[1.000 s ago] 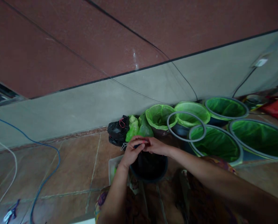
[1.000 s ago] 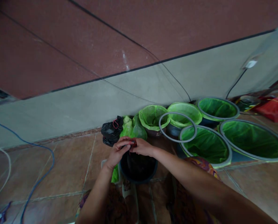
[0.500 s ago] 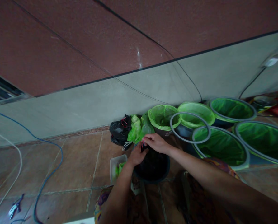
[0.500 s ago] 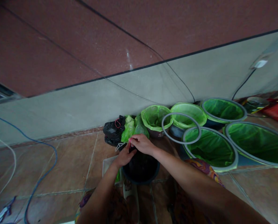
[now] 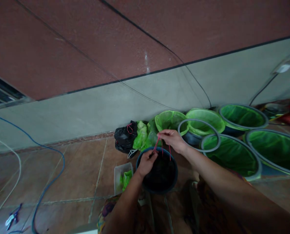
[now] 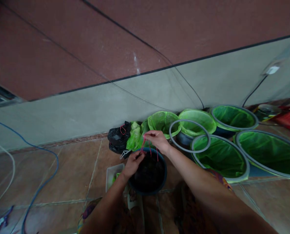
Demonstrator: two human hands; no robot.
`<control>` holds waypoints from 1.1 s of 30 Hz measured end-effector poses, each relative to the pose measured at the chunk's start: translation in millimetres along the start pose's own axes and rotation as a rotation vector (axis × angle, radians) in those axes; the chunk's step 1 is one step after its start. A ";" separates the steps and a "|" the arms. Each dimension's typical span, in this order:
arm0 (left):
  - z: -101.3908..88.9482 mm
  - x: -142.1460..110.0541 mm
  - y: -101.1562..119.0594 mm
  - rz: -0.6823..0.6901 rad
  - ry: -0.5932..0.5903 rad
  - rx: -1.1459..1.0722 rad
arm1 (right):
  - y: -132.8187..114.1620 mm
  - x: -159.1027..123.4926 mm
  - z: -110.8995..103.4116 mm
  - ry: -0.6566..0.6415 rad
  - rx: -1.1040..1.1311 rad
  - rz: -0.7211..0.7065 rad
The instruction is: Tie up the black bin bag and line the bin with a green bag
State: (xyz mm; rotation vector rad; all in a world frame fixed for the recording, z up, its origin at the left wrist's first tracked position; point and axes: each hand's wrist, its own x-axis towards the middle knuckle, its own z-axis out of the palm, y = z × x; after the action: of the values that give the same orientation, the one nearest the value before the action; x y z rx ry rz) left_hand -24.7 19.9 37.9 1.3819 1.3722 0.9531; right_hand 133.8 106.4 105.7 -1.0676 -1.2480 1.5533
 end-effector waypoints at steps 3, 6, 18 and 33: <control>-4.9 0.8 13.5 -0.020 -0.009 -0.175 | 0.2 1.4 -7.0 0.045 -0.013 0.016; -4.9 1.9 18.8 -0.062 -0.034 -0.325 | 1.2 1.5 -11.4 0.068 -0.064 0.018; -15.1 20.7 -8.6 -0.143 0.344 -0.213 | 22.1 9.9 -52.6 -0.007 -0.939 -0.069; -30.8 24.6 -31.1 -0.224 0.481 -0.351 | 12.1 -21.3 -56.7 -0.694 -0.915 0.151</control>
State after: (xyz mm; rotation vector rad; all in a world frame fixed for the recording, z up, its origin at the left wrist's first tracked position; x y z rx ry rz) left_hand -60.8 45.2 13.9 0.7436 1.5735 1.3513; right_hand 192.5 98.8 88.3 -1.2020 -2.5599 1.5261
